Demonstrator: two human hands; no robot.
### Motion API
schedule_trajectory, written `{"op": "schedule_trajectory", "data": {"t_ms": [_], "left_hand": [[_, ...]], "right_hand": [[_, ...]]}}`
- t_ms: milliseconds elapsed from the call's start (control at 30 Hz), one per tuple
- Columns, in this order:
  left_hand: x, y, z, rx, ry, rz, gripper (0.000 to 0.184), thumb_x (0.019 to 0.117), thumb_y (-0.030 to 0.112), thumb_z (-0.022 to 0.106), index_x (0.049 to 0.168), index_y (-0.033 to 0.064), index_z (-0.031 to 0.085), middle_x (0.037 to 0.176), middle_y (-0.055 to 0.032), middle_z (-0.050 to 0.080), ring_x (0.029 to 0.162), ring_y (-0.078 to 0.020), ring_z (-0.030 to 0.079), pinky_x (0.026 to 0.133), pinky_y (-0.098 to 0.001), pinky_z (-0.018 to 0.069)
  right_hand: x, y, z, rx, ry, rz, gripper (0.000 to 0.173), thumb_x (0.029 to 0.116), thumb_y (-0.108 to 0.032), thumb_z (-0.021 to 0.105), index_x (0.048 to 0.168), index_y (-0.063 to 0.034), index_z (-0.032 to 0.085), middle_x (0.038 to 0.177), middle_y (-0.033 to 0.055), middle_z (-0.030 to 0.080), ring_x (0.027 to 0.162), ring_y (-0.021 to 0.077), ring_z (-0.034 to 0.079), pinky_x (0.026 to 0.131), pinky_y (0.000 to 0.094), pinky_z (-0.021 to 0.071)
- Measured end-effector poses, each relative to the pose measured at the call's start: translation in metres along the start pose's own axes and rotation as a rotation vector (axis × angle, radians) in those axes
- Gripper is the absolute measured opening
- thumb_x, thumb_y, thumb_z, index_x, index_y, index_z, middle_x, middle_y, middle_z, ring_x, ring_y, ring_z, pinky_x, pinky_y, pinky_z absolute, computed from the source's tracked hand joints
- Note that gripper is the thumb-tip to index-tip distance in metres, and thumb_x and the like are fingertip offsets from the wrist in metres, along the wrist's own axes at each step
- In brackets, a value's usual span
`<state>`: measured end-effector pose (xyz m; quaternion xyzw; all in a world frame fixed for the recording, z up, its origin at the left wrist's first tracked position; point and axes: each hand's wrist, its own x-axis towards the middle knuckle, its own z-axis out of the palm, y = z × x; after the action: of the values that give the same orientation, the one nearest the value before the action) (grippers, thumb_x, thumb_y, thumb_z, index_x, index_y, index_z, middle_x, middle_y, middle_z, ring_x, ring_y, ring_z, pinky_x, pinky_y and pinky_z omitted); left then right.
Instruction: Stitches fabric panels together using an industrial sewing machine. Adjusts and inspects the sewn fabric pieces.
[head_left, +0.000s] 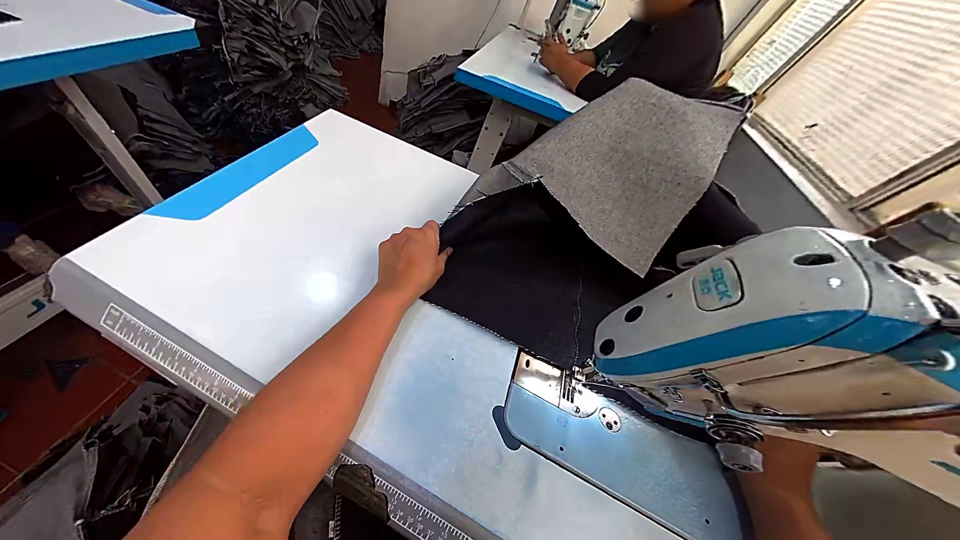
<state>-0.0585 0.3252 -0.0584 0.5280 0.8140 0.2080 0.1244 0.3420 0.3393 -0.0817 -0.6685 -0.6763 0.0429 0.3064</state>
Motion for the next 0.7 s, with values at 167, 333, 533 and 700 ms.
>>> {"op": "schedule_trajectory", "data": {"t_ms": [167,333,533,700], "left_hand": [[-0.01,-0.033,-0.021,0.02,0.037,-0.064,0.039,0.1062,0.033,0.057,0.127,0.0004,0.061,0.115,-0.0273,0.069,0.112,-0.0474,0.067,0.087,-0.0656,0.0518],[-0.039,-0.12,-0.059,0.044,0.068,-0.043,0.044,0.1037,0.037,0.062,0.12,-0.0045,0.062,0.108,-0.0326,0.068,0.107,-0.0534,0.066,0.087,-0.0716,0.049],[-0.12,-0.189,-0.089,0.051,0.154,-0.117,0.045,0.1008,0.036,0.067,0.112,-0.0076,0.064,0.094,-0.0325,0.068,0.096,-0.0542,0.067,0.083,-0.0721,0.0499],[-0.179,-0.25,-0.114,0.089,0.286,-0.296,0.049,0.0996,0.039,0.068,0.115,-0.0078,0.064,0.096,-0.0353,0.068,0.097,-0.0571,0.066,0.084,-0.0751,0.0484]], "right_hand": [[-0.048,0.024,-0.018,0.048,-0.044,-0.223,0.067,0.0954,-0.026,0.066,0.135,0.0238,0.045,0.138,0.0493,0.043,0.131,0.0609,0.044,0.112,0.0618,0.0362],[-0.138,-0.003,-0.022,0.086,-0.084,-0.627,0.018,0.0971,-0.011,0.064,0.096,0.004,0.074,0.099,0.024,0.073,0.098,0.0348,0.07,0.092,0.0398,0.0552],[-0.145,-0.087,0.023,0.23,-0.291,-0.825,0.042,0.1028,-0.036,0.057,0.126,-0.0026,0.069,0.138,0.0244,0.062,0.131,0.0399,0.058,0.111,0.0516,0.0461],[-0.159,-0.126,0.062,0.279,-0.329,-0.937,0.049,0.1057,-0.043,0.047,0.133,-0.0089,0.069,0.143,0.015,0.063,0.134,0.038,0.058,0.111,0.052,0.0465]]}}
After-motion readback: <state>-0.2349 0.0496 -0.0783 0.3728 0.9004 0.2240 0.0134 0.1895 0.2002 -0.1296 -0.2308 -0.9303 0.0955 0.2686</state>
